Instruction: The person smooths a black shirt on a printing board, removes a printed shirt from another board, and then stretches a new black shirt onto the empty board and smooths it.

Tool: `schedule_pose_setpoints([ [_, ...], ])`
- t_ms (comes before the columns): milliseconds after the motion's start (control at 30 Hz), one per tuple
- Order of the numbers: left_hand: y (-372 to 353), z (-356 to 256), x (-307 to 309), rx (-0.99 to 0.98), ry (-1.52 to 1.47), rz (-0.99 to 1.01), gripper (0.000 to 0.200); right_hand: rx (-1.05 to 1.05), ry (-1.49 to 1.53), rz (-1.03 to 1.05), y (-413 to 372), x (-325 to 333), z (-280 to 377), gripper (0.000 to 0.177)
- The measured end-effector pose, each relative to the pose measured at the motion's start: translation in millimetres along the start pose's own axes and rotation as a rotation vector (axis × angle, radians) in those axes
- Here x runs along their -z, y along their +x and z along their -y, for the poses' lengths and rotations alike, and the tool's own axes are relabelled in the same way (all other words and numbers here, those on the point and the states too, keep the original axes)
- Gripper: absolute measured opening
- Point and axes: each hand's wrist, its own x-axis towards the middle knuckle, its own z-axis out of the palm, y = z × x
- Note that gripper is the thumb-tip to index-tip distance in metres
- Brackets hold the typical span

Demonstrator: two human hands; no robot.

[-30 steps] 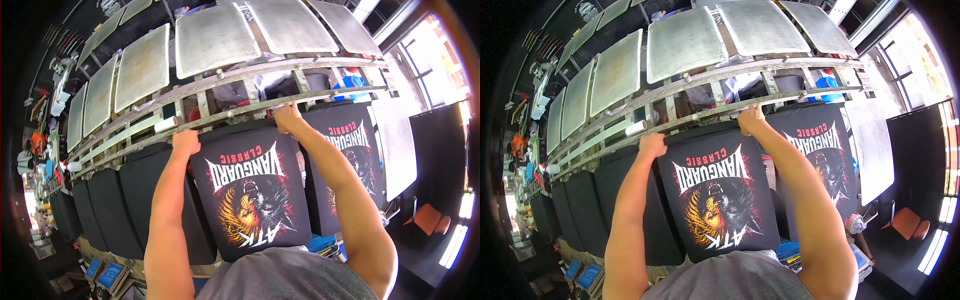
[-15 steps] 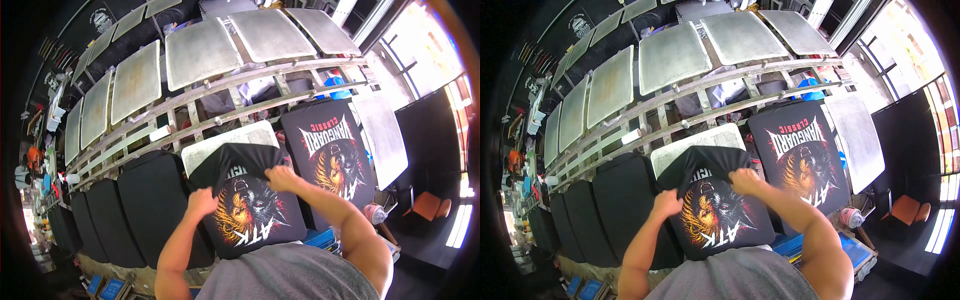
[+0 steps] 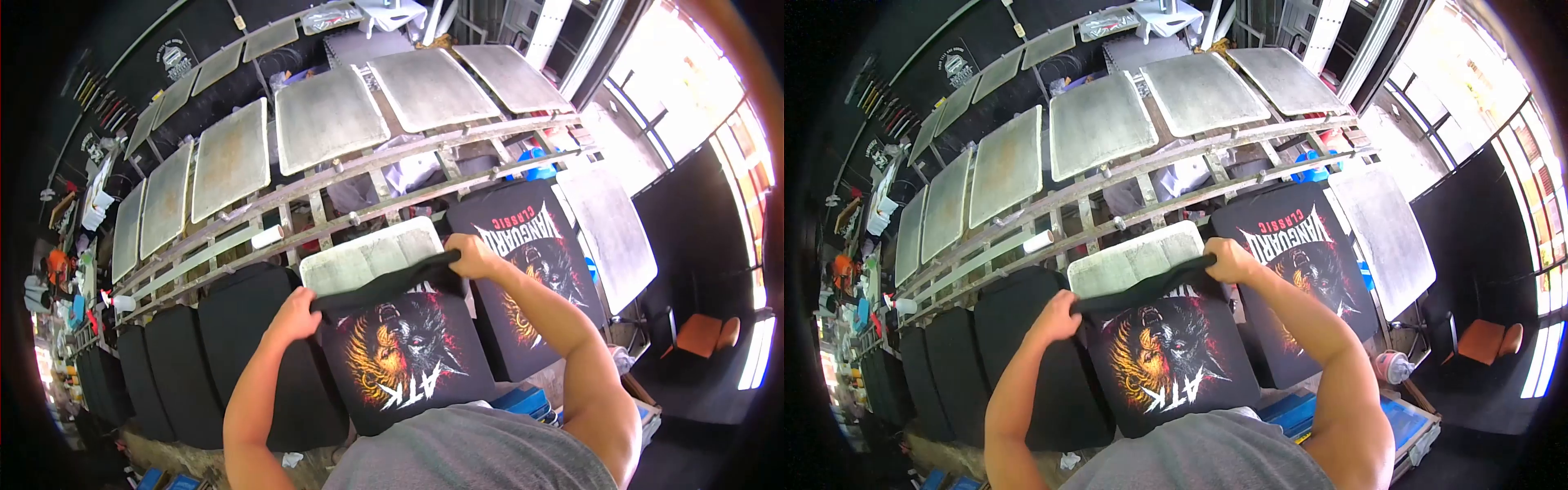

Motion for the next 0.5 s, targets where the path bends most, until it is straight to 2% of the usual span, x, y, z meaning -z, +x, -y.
schedule_pose_setpoints([
  [67,17.4,3.7,3.0,0.256,-0.252,-0.085,0.041,-0.169,-0.008,-0.021,13.8,4.9,5.8,0.030],
  [133,24.9,15.2,-5.6,0.274,-0.335,-0.090,0.046,-0.294,0.109,-0.001,19.5,-1.0,2.7,0.048],
  [167,24.0,18.5,-11.5,0.298,-0.382,-0.075,0.050,-0.180,0.033,0.011,20.1,-11.0,-13.3,0.066],
  [200,25.4,33.2,-26.2,0.281,-0.369,-0.077,0.062,-0.254,0.009,0.201,18.7,-3.2,0.1,0.071],
  [267,17.5,19.2,-23.1,0.290,-0.238,-0.005,0.074,-0.189,-0.364,0.420,14.7,-3.5,9.1,0.073],
  [300,14.5,-3.7,-2.0,0.326,-0.239,0.193,0.082,-0.229,-0.503,0.562,15.7,-0.7,23.0,0.052],
  [333,10.4,-18.2,7.0,0.282,-0.132,0.240,0.074,-0.226,-0.506,0.558,15.2,-7.7,13.0,0.052],
  [400,19.0,1.6,-9.8,0.171,0.015,0.263,0.056,-0.024,-0.517,0.253,16.7,-31.5,-21.9,0.032],
  [433,22.4,14.7,-21.3,0.175,0.014,0.255,0.056,0.231,-0.340,0.048,16.7,-36.0,-31.3,0.030],
  [467,25.8,27.8,-33.0,0.146,0.078,0.135,0.050,0.239,-0.343,0.047,18.7,-36.8,-28.3,0.030],
  [500,25.8,28.8,-34.4,0.114,0.142,0.017,0.043,0.131,-0.185,0.059,21.6,-39.2,-27.9,0.028],
])
